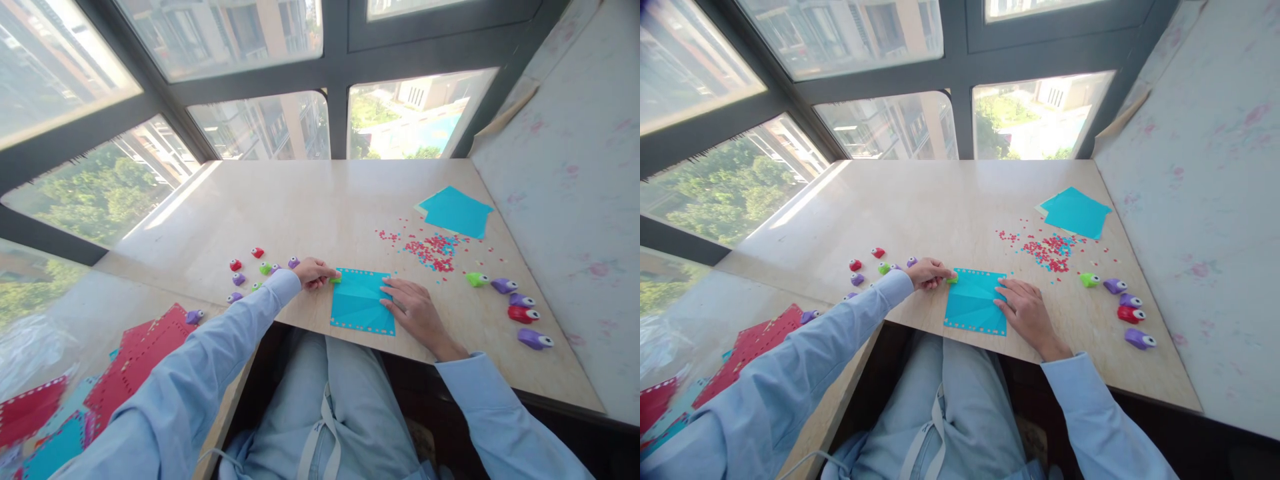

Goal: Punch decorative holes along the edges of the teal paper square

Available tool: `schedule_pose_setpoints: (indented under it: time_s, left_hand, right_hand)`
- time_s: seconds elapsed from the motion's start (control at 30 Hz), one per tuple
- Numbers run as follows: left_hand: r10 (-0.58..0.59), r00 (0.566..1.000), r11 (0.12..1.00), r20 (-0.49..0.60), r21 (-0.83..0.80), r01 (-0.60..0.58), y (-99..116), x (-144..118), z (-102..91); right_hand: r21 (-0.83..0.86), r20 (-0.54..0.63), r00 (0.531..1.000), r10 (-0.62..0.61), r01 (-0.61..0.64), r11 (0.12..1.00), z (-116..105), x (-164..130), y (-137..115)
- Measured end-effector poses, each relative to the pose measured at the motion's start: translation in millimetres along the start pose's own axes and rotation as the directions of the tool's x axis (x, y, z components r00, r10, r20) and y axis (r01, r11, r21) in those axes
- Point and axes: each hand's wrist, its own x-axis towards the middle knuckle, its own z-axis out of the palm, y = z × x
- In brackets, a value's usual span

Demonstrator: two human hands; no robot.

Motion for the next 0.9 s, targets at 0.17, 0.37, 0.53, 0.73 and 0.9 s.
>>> schedule_pose_setpoints:
  time_s: [0.17, 0.37, 0.53, 0.73, 0.9]
  left_hand:
    - [-0.036, 0.999, 0.999, 0.02, -0.034, 0.037, 0.1, 2.2, -0.1]
    - [-0.077, 0.997, 0.989, 0.015, -0.129, 0.078, -0.2, 0.7, 3.1]
    - [-0.045, 0.999, 0.982, -0.019, -0.185, 0.041, -2.6, -3.7, 6.7]
    - [0.015, 0.999, 0.981, -0.033, -0.193, -0.021, 0.3, -6.8, 9.7]
    - [0.024, 0.999, 0.984, -0.029, -0.176, -0.029, 2.6, -4.0, 9.5]
  right_hand:
    - [0.012, -0.009, 1.0, -0.006, 0.007, 1.0, 0.1, -0.3, 1.0]
    - [0.022, -0.028, 1.0, -0.012, 0.012, 1.0, 0.3, -0.3, 2.5]
    - [0.042, -0.023, 1.0, -0.004, 0.005, 0.999, -0.3, -0.2, 2.8]
    - [0.052, -0.024, 1.0, 0.008, -0.006, 0.999, -0.9, 0.1, 2.5]
    - [0.056, -0.02, 1.0, -0.002, 0.003, 0.998, -2.3, -0.1, 2.4]
